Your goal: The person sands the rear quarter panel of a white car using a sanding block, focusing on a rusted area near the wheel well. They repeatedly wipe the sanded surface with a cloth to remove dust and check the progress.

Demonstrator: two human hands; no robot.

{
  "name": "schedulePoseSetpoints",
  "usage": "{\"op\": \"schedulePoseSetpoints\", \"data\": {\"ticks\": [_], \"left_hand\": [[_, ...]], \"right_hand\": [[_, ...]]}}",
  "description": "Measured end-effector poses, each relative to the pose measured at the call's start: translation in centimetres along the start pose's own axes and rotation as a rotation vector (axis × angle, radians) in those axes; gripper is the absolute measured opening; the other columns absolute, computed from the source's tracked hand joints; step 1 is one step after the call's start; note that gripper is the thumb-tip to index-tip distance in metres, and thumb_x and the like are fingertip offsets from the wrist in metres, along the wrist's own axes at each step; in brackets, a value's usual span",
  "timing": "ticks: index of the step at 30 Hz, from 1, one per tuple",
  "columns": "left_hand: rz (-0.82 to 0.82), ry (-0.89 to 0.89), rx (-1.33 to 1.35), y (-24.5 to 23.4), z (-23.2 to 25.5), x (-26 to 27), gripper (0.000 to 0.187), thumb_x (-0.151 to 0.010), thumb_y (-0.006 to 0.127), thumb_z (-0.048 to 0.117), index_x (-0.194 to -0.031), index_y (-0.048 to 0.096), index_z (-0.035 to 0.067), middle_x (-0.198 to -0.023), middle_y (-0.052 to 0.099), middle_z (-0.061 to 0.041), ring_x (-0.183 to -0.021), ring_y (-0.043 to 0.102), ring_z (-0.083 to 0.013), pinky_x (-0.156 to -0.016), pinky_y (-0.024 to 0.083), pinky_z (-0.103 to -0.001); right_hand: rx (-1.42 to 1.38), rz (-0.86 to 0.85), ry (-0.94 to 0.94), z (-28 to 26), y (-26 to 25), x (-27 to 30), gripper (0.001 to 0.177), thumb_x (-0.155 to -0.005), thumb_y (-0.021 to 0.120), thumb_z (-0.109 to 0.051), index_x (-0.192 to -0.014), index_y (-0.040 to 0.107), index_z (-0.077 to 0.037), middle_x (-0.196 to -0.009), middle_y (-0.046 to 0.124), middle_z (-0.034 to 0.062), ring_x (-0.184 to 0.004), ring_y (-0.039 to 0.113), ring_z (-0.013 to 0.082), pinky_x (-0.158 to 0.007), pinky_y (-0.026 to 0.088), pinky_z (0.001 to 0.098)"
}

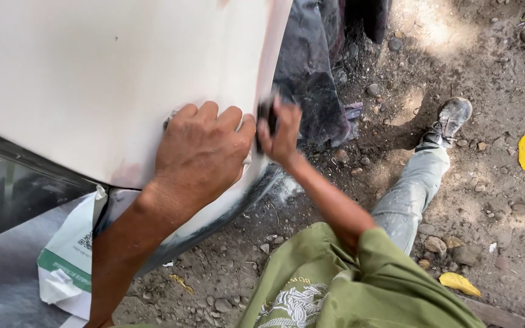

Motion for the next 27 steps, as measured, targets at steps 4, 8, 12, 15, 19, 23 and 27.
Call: {"op": "schedulePoseSetpoints", "data": {"ticks": [4,8,12,15,19,23,27], "left_hand": [[-0.05,0.001,-0.003,1.1,0.0,0.4,0.011,-0.078,0.071,0.012,-0.088,0.073,0.01,-0.074,0.066,-0.002,-0.068,0.063,-0.0194,-0.061,0.048,-0.035],[-0.025,0.008,-0.021,0.7,0.0,0.3,0.016,-0.08,0.07,0.012,-0.096,0.074,0.01,-0.076,0.067,-0.003,-0.068,0.064,-0.0203,-0.062,0.048,-0.036],[-0.032,0.002,-0.014,0.4,0.0,0.1,0.01,-0.079,0.071,0.018,-0.086,0.072,0.01,-0.074,0.067,-0.003,-0.07,0.065,-0.0212,-0.062,0.049,-0.036],[-0.064,0.001,0.007,0.6,-0.1,0.0,0.012,-0.078,0.071,0.018,-0.087,0.071,0.01,-0.076,0.067,-0.003,-0.072,0.065,-0.0213,-0.064,0.049,-0.037],[-0.102,0.002,0.01,1.0,0.1,0.1,0.014,-0.076,0.072,0.015,-0.089,0.071,0.01,-0.077,0.067,-0.002,-0.073,0.065,-0.0209,-0.065,0.049,-0.037],[-0.032,0.0,0.019,-0.1,-0.2,-0.1,0.016,-0.074,0.072,0.016,-0.089,0.072,0.011,-0.077,0.068,-0.003,-0.074,0.065,-0.0227,-0.066,0.049,-0.038],[-0.133,0.011,0.01,0.9,0.2,0.0,0.012,-0.078,0.07,0.016,-0.089,0.072,0.01,-0.079,0.068,-0.004,-0.075,0.066,-0.0225,-0.066,0.05,-0.038]], "right_hand": [[0.063,0.128,0.175,5.0,-0.8,-10.2,0.041,-0.11,0.054,-0.025,-0.142,0.041,-0.004,-0.13,0.054,0.0175,-0.115,0.054,0.0316,-0.102,0.038,0.0529],[0.063,0.092,0.177,0.7,-1.3,-6.6,0.05,-0.117,0.048,-0.025,-0.161,0.03,-0.009,-0.159,0.046,0.0175,-0.138,0.051,0.0341,-0.126,0.026,0.0527],[-0.042,-0.014,0.138,0.8,1.1,2.4,0.06,-0.109,0.043,-0.026,-0.162,0.019,-0.009,-0.152,0.049,0.0187,-0.124,0.054,0.0323,-0.116,0.04,0.049],[-0.03,0.01,0.053,5.2,1.7,-4.5,0.052,-0.115,0.048,-0.021,-0.16,0.026,-0.006,-0.149,0.054,0.0167,-0.125,0.061,0.0281,-0.121,0.034,0.0538],[0.041,0.08,0.53,11.8,-0.3,-16.1,0.053,-0.109,0.052,-0.035,-0.153,0.042,-0.007,-0.146,0.053,0.0203,-0.136,0.052,0.0341,-0.122,0.035,0.0541],[0.216,0.11,0.066,-1.8,-2.3,-9.9,0.051,-0.11,0.05,-0.024,-0.154,0.034,-0.002,-0.148,0.05,0.0265,-0.134,0.054,0.0397,-0.12,0.026,0.0614],[0.01,0.059,0.094,2.7,-0.7,-7.8,0.053,-0.11,0.057,-0.026,-0.154,0.037,-0.003,-0.135,0.06,0.016,-0.109,0.057,0.0299,-0.101,0.045,0.0461]]}}
Point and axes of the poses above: each hand's wrist, its own x-axis away from the middle knuckle, its own y-axis out of the palm, z = x × y, the point moved 10 cm from there along -x, towards the middle knuckle
